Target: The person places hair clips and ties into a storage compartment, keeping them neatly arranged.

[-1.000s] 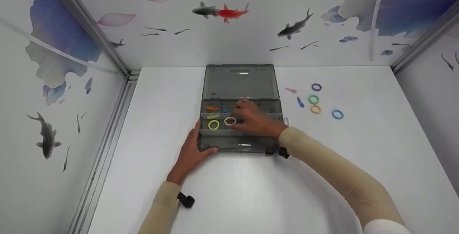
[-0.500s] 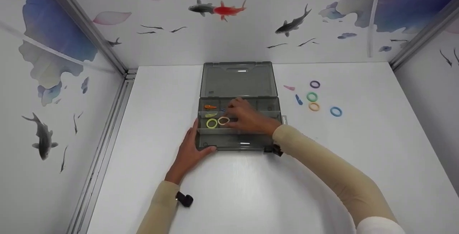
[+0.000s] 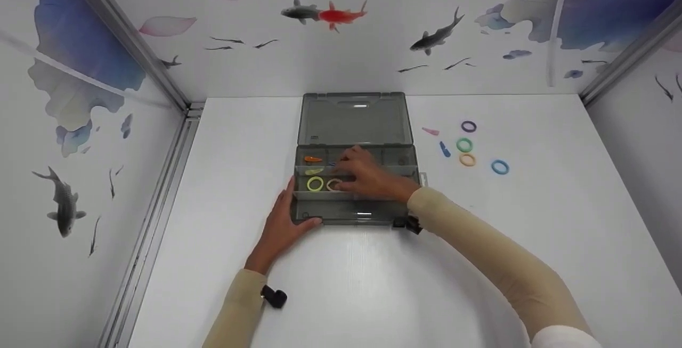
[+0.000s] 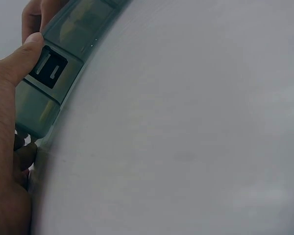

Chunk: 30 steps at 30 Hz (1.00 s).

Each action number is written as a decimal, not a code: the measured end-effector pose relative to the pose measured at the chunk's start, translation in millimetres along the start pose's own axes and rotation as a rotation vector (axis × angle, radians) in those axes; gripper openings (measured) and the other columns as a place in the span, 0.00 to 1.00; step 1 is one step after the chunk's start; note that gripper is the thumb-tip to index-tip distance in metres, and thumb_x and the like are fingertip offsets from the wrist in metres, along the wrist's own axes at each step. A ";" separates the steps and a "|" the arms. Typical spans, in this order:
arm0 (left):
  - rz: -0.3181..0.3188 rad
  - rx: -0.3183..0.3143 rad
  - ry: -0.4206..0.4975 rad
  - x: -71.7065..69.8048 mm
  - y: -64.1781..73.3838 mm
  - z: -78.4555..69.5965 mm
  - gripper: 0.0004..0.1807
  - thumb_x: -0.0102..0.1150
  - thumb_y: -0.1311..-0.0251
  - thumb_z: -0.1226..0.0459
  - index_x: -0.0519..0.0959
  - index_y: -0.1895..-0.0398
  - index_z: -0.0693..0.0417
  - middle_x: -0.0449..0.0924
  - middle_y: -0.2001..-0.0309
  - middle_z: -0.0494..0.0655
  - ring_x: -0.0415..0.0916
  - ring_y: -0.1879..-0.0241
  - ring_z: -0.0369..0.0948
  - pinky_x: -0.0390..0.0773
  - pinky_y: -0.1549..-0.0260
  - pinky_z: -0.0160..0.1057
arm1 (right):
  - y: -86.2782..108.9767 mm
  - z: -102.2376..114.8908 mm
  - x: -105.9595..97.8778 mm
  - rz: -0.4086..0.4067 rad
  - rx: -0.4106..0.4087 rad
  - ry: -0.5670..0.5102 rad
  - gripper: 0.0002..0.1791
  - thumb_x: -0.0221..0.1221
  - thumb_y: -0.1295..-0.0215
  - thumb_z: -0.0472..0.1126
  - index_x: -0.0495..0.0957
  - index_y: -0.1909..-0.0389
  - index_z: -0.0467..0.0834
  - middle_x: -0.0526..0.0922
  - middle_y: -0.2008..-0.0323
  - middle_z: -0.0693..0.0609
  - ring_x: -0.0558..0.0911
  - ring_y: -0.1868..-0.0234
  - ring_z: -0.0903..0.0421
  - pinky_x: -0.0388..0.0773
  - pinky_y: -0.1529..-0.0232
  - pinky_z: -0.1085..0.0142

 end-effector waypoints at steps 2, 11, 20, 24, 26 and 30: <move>0.001 -0.009 0.001 0.2 0.6 -0.4 0.68 0.77 0.40 0.33 0.43 0.07 0.36 0.50 0.12 0.62 0.47 0.13 0.64 0.56 0.21 0.71 | 2.6 -0.4 -1.8 -0.016 -0.007 -0.012 0.21 0.74 0.25 0.45 0.88 0.39 0.38 0.80 0.39 0.40 0.73 0.37 0.42 0.71 0.34 0.42; 0.005 -0.025 0.023 1.1 0.9 -1.0 0.69 0.78 0.41 0.35 0.43 0.07 0.36 0.50 0.12 0.60 0.46 0.13 0.62 0.55 0.20 0.69 | 21.8 -4.9 -18.0 -0.089 -0.006 -0.073 0.18 0.74 0.26 0.42 0.88 0.42 0.36 0.80 0.41 0.40 0.75 0.36 0.41 0.70 0.32 0.40; -0.001 -0.002 0.005 0.5 -1.5 -0.8 0.68 0.79 0.39 0.37 0.43 0.07 0.40 0.51 0.12 0.63 0.48 0.14 0.64 0.55 0.20 0.69 | 49.6 -18.0 -35.4 -0.159 0.037 -0.105 0.19 0.71 0.23 0.42 0.87 0.40 0.36 0.80 0.37 0.40 0.75 0.33 0.41 0.69 0.28 0.40; 0.001 0.001 0.005 0.1 -2.0 -1.3 0.68 0.79 0.38 0.37 0.43 0.07 0.40 0.50 0.12 0.63 0.47 0.14 0.64 0.55 0.20 0.70 | 64.4 -28.1 -42.4 -0.196 0.098 -0.144 0.18 0.72 0.24 0.43 0.88 0.40 0.38 0.79 0.36 0.41 0.73 0.32 0.42 0.70 0.29 0.41; 0.003 -0.001 0.005 0.1 -1.7 -1.7 0.68 0.79 0.39 0.38 0.43 0.07 0.40 0.50 0.12 0.63 0.47 0.13 0.64 0.55 0.20 0.70 | 71.3 -33.7 -45.8 -0.225 0.104 -0.152 0.19 0.73 0.25 0.42 0.88 0.40 0.37 0.79 0.36 0.40 0.73 0.32 0.41 0.70 0.30 0.40; 0.005 -0.008 0.003 0.7 -0.3 -2.0 0.69 0.80 0.40 0.38 0.43 0.07 0.40 0.50 0.12 0.63 0.46 0.13 0.64 0.55 0.20 0.70 | 84.5 -43.4 -52.3 -0.280 0.094 -0.154 0.19 0.74 0.27 0.40 0.87 0.41 0.35 0.79 0.37 0.37 0.73 0.33 0.38 0.70 0.31 0.39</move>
Point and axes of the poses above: each hand's wrist, its own y-axis away from the middle knuckle, its own x-axis out of the palm, z = x × y, the point moved 4 cm from there along -y, towards the middle knuckle
